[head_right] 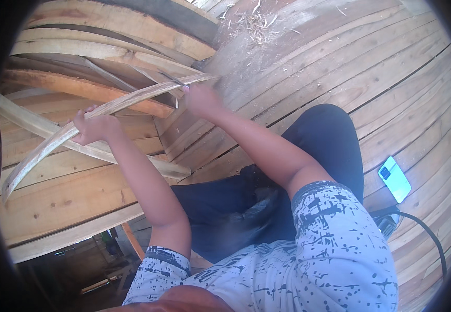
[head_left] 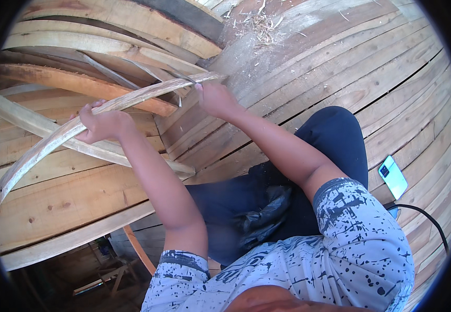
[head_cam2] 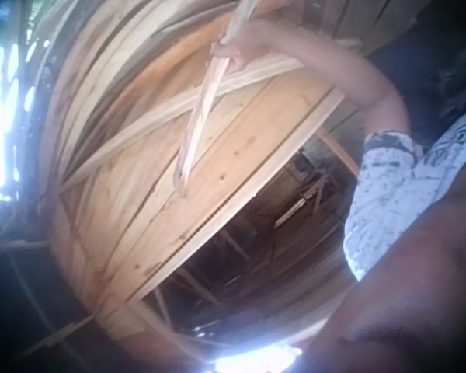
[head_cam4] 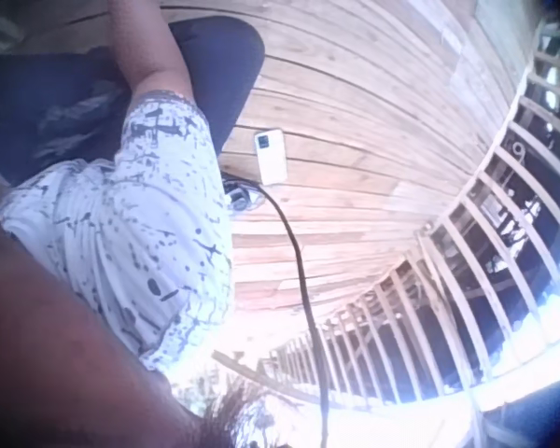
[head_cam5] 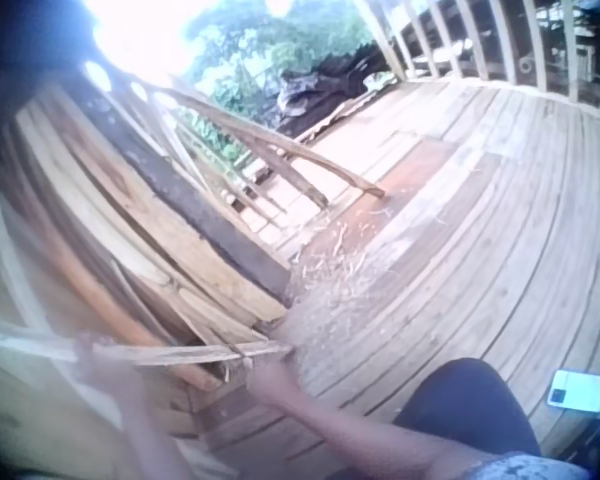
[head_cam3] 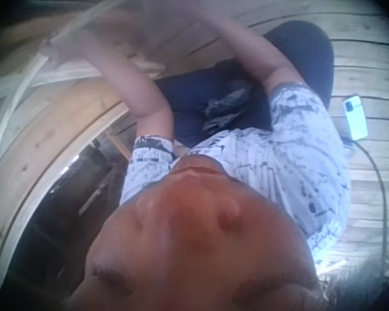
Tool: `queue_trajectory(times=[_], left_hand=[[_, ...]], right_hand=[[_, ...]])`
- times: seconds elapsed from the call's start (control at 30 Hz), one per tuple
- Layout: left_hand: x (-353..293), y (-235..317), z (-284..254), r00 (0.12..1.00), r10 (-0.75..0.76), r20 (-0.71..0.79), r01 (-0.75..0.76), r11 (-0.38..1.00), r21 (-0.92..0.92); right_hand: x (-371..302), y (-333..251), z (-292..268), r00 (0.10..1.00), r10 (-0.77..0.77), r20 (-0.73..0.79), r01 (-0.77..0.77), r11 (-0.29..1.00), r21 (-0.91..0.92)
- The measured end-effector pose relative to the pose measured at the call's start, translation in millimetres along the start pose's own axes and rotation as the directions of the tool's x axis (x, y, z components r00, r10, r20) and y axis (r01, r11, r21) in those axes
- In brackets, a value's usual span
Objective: The person sits cross-legged on a wooden floor and uses a knife to carve a long, curved piece of wood. They hold the wood with their left hand and use the knife in their right hand to shave off thin strips of wood, creating wood shavings that fall onto the floor.
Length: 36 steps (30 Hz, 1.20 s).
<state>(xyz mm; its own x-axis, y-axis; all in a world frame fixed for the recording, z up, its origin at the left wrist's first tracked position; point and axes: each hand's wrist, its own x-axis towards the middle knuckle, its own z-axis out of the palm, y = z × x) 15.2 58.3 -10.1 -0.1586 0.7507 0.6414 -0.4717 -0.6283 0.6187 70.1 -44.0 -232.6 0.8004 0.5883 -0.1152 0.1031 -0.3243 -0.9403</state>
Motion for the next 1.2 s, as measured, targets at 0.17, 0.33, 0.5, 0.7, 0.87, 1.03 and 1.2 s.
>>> queue_trajectory(times=[0.17,0.33,0.5,0.7,0.87,1.03,1.2], left_hand=[[6.8,-6.2,4.7,0.997,0.031,-0.077,-0.027,0.998,0.061],[10.4,-10.4,2.1,0.994,0.029,-0.105,-0.020,0.996,0.089],[16.7,-10.9,-6.5,0.991,0.028,-0.134,-0.011,0.992,0.126],[19.1,-16.4,-6.5,0.996,0.033,-0.088,-0.020,0.989,0.144],[15.7,-16.6,-0.5,0.992,0.019,-0.121,-0.003,0.992,0.125],[10.0,-12.7,2.0,0.991,0.028,-0.134,-0.020,0.998,0.059],[11.2,-10.2,-1.7,0.993,0.027,-0.114,-0.019,0.997,0.078]], right_hand=[[9.7,34.6,-1.3,0.999,-0.021,-0.049,0.018,0.999,-0.046],[8.1,29.6,-2.8,0.999,0.021,-0.026,-0.023,0.996,-0.088],[9.4,14.6,8.3,0.997,-0.032,0.065,0.039,0.993,-0.111],[15.8,23.3,11.4,1.000,-0.024,0.000,0.024,0.995,-0.094],[11.7,31.6,-7.4,0.992,0.128,-0.009,-0.128,0.988,-0.083],[16.7,34.3,-10.2,0.996,0.077,0.043,-0.073,0.993,-0.088],[22.8,25.2,4.3,0.985,0.140,0.098,-0.138,0.990,-0.019]])
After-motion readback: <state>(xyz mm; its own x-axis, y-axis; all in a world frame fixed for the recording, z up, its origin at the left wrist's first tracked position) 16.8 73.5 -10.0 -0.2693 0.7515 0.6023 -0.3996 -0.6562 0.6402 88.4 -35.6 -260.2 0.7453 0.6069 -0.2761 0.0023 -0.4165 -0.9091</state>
